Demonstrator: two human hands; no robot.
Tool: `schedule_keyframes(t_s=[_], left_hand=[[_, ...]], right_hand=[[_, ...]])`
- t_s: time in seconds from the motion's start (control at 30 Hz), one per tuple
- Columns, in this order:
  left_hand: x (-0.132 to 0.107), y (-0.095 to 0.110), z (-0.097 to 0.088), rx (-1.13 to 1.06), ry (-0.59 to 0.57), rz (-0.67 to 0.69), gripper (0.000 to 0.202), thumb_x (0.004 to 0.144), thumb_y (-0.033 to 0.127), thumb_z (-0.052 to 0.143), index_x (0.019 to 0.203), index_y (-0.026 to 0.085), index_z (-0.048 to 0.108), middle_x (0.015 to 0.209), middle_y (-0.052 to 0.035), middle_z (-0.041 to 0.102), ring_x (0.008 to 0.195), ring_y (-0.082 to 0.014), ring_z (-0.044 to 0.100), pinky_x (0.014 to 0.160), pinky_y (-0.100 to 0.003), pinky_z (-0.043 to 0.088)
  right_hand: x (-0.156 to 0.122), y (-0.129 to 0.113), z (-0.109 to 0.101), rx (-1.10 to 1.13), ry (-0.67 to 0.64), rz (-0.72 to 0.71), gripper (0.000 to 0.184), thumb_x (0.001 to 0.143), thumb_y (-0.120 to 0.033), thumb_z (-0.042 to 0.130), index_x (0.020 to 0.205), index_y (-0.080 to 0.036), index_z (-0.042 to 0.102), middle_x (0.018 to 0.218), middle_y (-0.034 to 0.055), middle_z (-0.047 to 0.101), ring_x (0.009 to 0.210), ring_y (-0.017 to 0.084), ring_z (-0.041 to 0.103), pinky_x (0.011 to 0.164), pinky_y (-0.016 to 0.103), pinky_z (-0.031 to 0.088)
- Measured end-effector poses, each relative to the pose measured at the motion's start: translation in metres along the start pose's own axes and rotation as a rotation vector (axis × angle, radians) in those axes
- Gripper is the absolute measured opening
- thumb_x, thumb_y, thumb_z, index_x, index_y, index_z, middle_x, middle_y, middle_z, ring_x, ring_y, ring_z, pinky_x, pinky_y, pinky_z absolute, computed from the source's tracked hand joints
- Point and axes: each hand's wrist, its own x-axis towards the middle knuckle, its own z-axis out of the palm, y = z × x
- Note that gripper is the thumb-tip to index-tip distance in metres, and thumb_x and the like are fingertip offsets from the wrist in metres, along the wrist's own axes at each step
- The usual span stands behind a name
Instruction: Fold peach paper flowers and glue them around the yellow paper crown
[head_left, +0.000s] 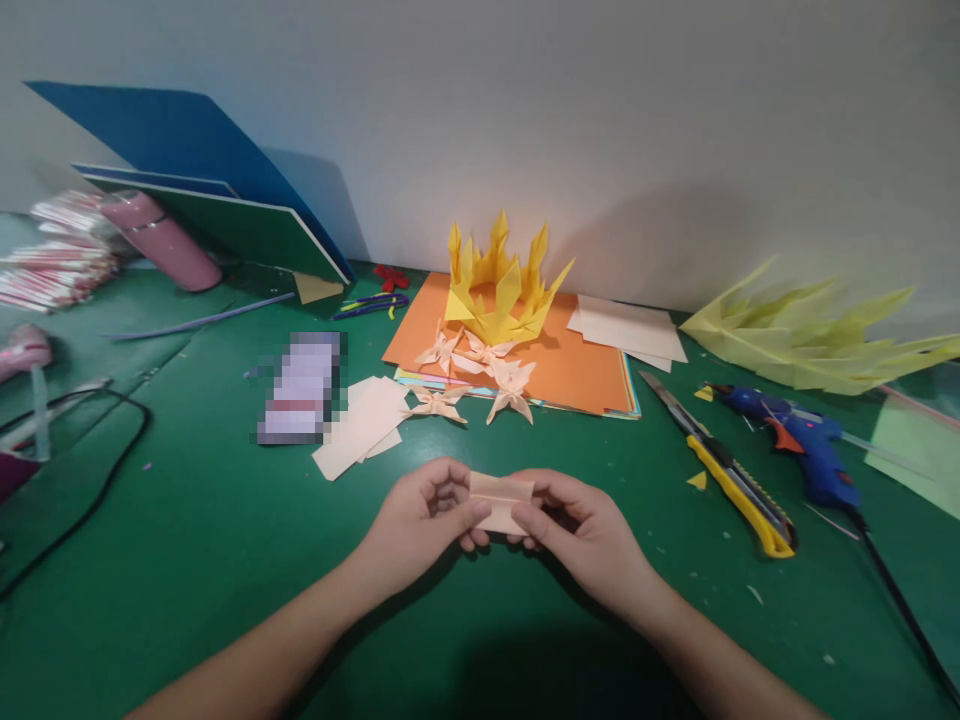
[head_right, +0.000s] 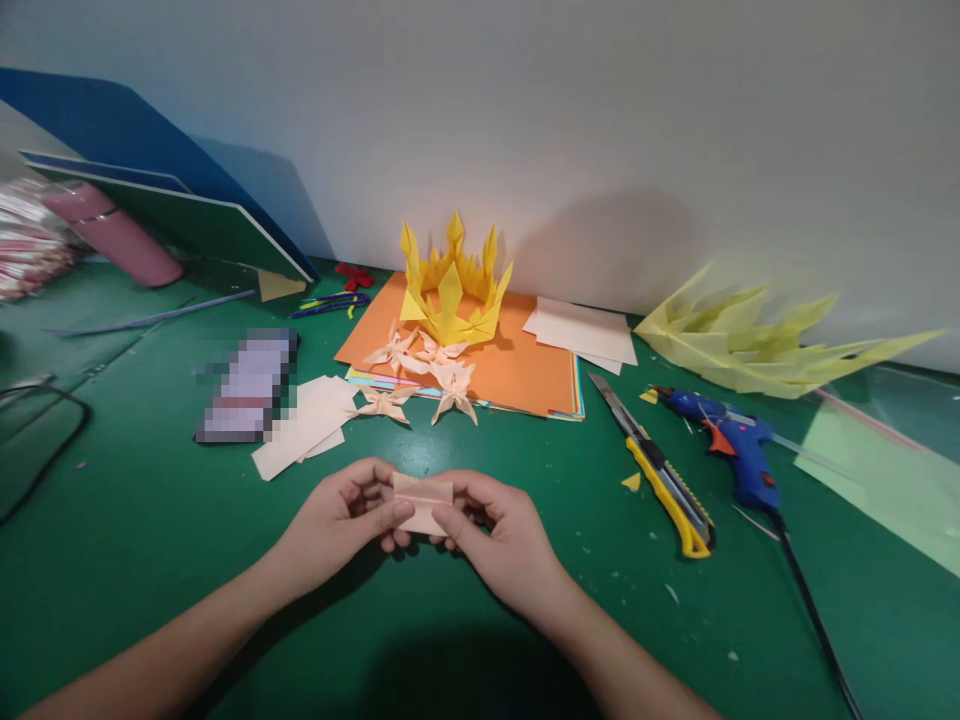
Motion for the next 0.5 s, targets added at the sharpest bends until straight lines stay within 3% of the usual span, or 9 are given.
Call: schedule_keyframes(t_s=[0.2, 0.4, 0.5], left_hand=[[-0.0017, 0.0035, -0.0017, -0.038, -0.086, -0.015, 0.036, 0.066, 0.045, 0.071, 0.075, 0.014, 0.055, 0.061, -0.0001, 0.066, 0.056, -0.0094, 0.061, 0.055, -0.021, 0.050], [0.0005, -0.0022, -0.0025, -0.032, -0.029, 0.042, 0.029, 0.068, 0.037, 0.071, 0.072, 0.016, 0.052, 0.059, 0.0024, 0.063, 0.052, -0.0092, 0.060, 0.052, -0.021, 0.049], [-0.0002, 0.0007, -0.0025, -0.068, -0.065, 0.062, 0.025, 0.067, 0.033, 0.072, 0.072, 0.016, 0.054, 0.061, 0.0020, 0.063, 0.055, -0.0103, 0.062, 0.054, -0.022, 0.050]], right_hand=[[0.0007, 0.0010, -0.0021, 0.025, 0.001, 0.007, 0.035, 0.074, -0.048, 0.064, 0.092, -0.018, 0.064, 0.061, -0.0014, 0.059, 0.053, 0.011, 0.055, 0.053, 0.023, 0.049], [-0.0007, 0.0013, -0.0020, 0.048, -0.002, 0.010, 0.034, 0.076, -0.044, 0.063, 0.097, -0.019, 0.067, 0.065, 0.0009, 0.064, 0.053, 0.010, 0.057, 0.053, 0.023, 0.050], [-0.0012, 0.0022, -0.0031, 0.053, -0.002, -0.048, 0.024, 0.078, -0.040, 0.061, 0.087, -0.021, 0.072, 0.075, 0.0036, 0.069, 0.055, 0.010, 0.058, 0.053, 0.023, 0.050]])
